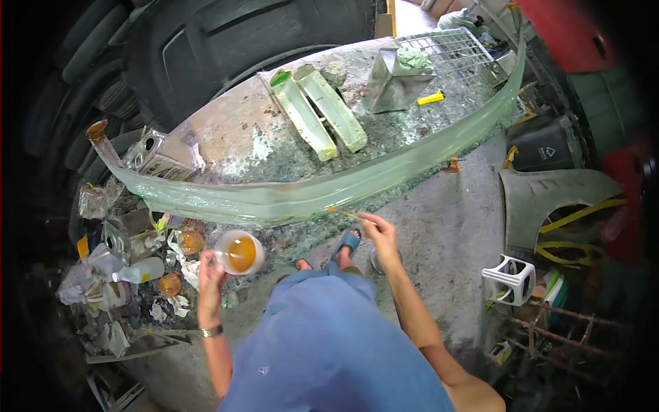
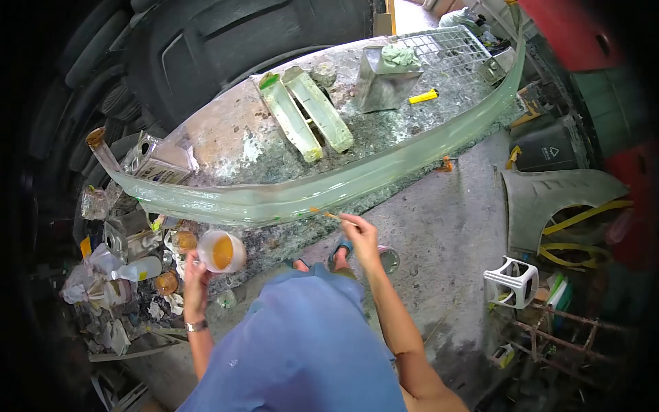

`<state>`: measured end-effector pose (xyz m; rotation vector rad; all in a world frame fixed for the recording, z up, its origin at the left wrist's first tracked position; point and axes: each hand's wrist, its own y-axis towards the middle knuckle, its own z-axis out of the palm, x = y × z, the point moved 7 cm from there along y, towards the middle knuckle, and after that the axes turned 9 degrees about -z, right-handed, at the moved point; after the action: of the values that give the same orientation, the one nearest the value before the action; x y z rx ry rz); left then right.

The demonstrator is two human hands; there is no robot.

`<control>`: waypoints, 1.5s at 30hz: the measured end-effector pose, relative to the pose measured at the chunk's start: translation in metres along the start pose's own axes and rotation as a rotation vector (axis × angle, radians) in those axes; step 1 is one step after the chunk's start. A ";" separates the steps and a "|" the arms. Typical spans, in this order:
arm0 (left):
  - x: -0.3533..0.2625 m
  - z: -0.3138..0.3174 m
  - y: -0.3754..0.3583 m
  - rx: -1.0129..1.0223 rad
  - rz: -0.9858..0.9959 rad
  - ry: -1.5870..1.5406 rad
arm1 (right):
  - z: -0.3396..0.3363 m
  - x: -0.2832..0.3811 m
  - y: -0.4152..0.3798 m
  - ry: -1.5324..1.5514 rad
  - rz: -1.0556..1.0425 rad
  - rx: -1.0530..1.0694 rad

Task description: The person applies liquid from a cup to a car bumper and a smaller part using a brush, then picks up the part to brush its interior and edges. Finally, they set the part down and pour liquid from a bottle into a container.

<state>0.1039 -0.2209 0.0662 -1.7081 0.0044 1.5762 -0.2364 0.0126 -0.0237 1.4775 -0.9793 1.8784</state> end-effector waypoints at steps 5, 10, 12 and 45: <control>0.104 -0.026 -0.006 -0.063 -0.132 -0.061 | 0.091 -0.021 0.023 0.074 0.052 0.210; 0.127 -0.028 0.004 -0.079 -0.156 -0.076 | 0.116 -0.053 0.034 0.166 0.106 0.244; 0.124 -0.027 0.012 -0.042 -0.124 -0.056 | 0.098 -0.071 0.040 0.116 0.109 0.170; 0.148 -0.035 0.078 0.002 -0.204 -0.004 | 0.189 0.003 -0.023 -0.534 -0.457 0.148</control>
<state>0.1277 -0.2199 -0.1033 -1.6479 -0.1647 1.4281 -0.1118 -0.1281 0.0083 2.1433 -0.6427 1.2752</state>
